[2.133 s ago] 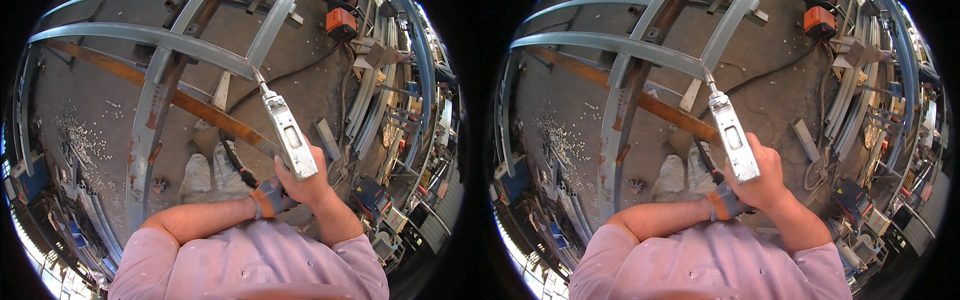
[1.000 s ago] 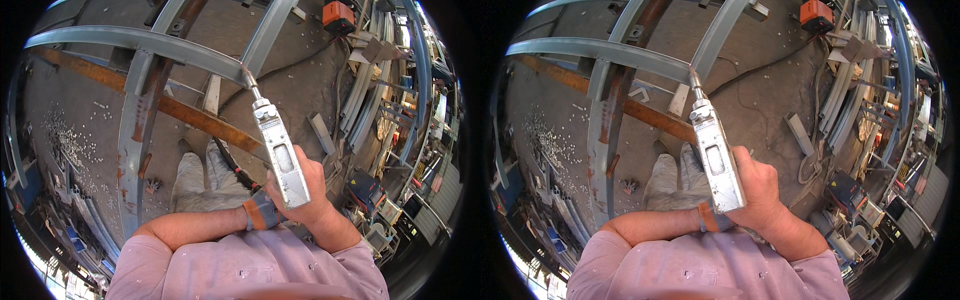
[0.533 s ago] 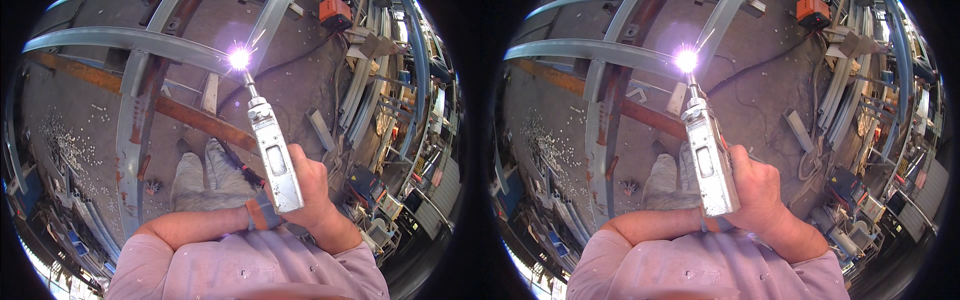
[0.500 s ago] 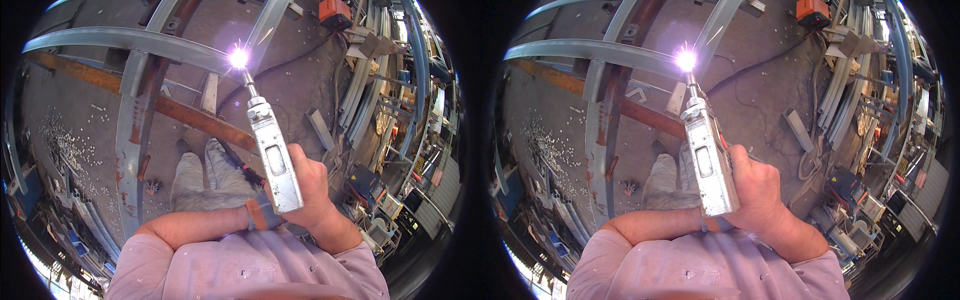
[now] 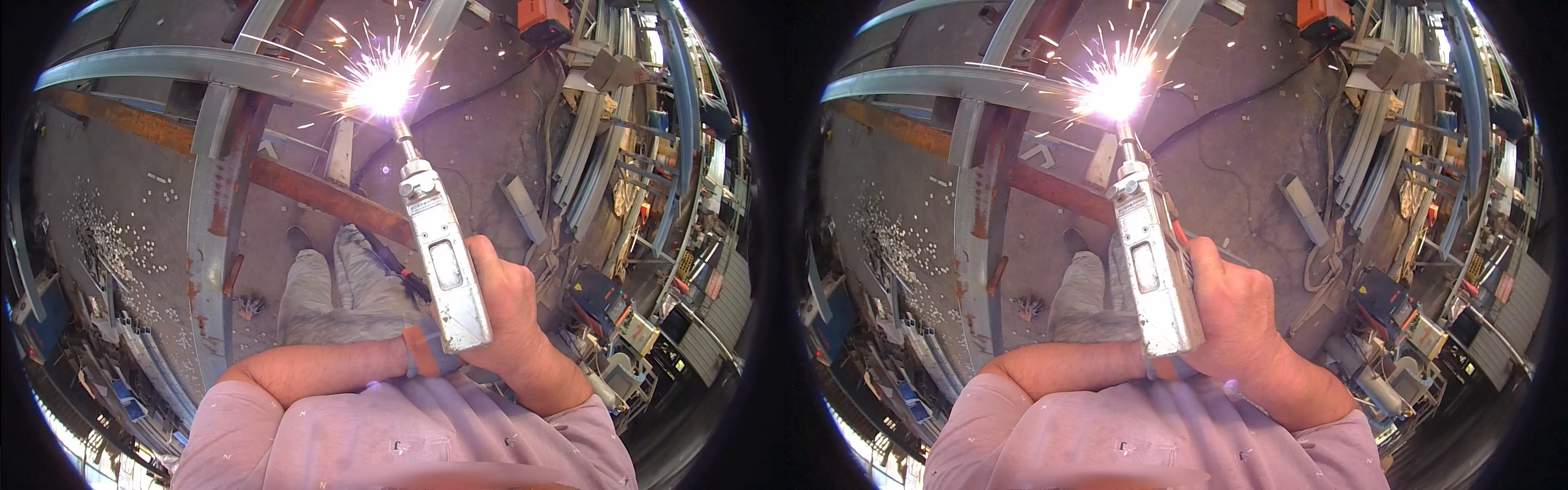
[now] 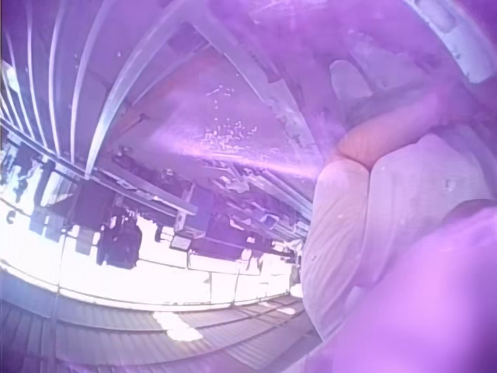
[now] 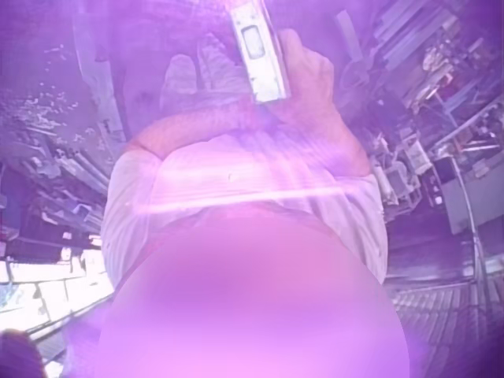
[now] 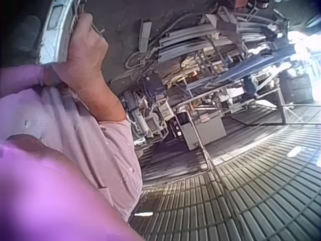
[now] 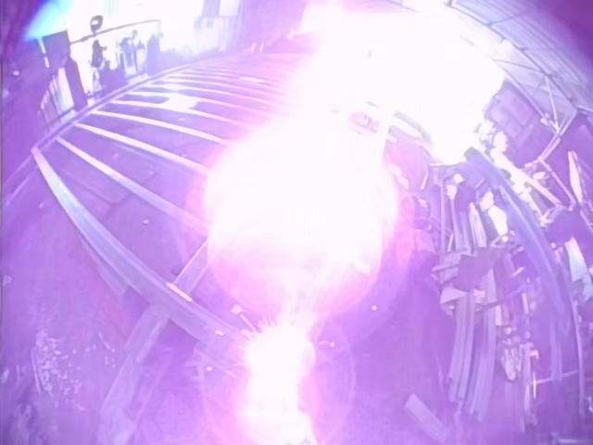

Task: The person welds metal bars onto a large metal frame using a welding torch. They move along the frame, positioning and welding multiple bars in sequence.

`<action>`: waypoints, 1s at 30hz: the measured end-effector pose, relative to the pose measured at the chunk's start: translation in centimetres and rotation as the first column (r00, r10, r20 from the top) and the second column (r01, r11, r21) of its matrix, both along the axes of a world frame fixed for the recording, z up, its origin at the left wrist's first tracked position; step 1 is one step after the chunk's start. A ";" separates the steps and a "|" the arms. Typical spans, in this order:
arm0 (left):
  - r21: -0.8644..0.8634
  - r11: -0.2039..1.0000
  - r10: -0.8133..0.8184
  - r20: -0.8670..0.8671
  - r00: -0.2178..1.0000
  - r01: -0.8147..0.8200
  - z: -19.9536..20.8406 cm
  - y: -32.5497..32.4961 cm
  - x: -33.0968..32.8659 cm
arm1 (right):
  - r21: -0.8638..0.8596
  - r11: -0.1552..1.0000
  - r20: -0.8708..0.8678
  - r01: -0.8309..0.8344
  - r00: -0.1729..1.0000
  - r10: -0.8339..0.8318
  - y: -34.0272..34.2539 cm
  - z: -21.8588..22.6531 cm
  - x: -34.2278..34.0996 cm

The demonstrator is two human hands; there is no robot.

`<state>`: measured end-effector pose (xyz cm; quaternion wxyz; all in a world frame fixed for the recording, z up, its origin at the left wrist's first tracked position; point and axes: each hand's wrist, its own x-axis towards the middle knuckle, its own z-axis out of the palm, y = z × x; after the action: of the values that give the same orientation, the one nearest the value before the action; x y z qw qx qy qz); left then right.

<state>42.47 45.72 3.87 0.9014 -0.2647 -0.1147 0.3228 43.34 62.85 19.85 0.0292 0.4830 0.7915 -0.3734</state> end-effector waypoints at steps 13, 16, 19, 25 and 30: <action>-0.018 1.000 0.004 0.022 1.000 -0.004 -0.1 -0.7 0.5 | -0.004 1.000 -0.037 0.015 0.999 -0.015 0.0 0.3 0.2; -0.021 1.000 0.013 0.018 1.000 -0.012 -0.2 -0.7 0.6 | -0.011 1.000 -0.055 0.017 0.998 -0.018 0.0 0.4 0.2; -0.027 1.000 0.016 0.026 1.000 -0.016 -0.3 -0.8 0.5 | -0.018 0.999 -0.058 0.026 0.998 -0.027 -0.1 0.4 0.3; -0.035 0.999 0.009 0.044 0.999 -0.008 -0.2 -1.0 1.0 | -0.016 0.999 -0.045 0.031 0.998 -0.032 -0.4 0.3 0.5; -0.040 0.999 0.008 0.053 0.999 -0.006 -0.1 -1.0 1.4 | -0.016 0.999 -0.049 0.033 0.998 -0.034 -0.6 0.3 0.6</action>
<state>43.87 44.75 3.73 0.8914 -0.2908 -0.1331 0.3212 43.97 62.25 20.13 0.0068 0.4865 0.7809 -0.3917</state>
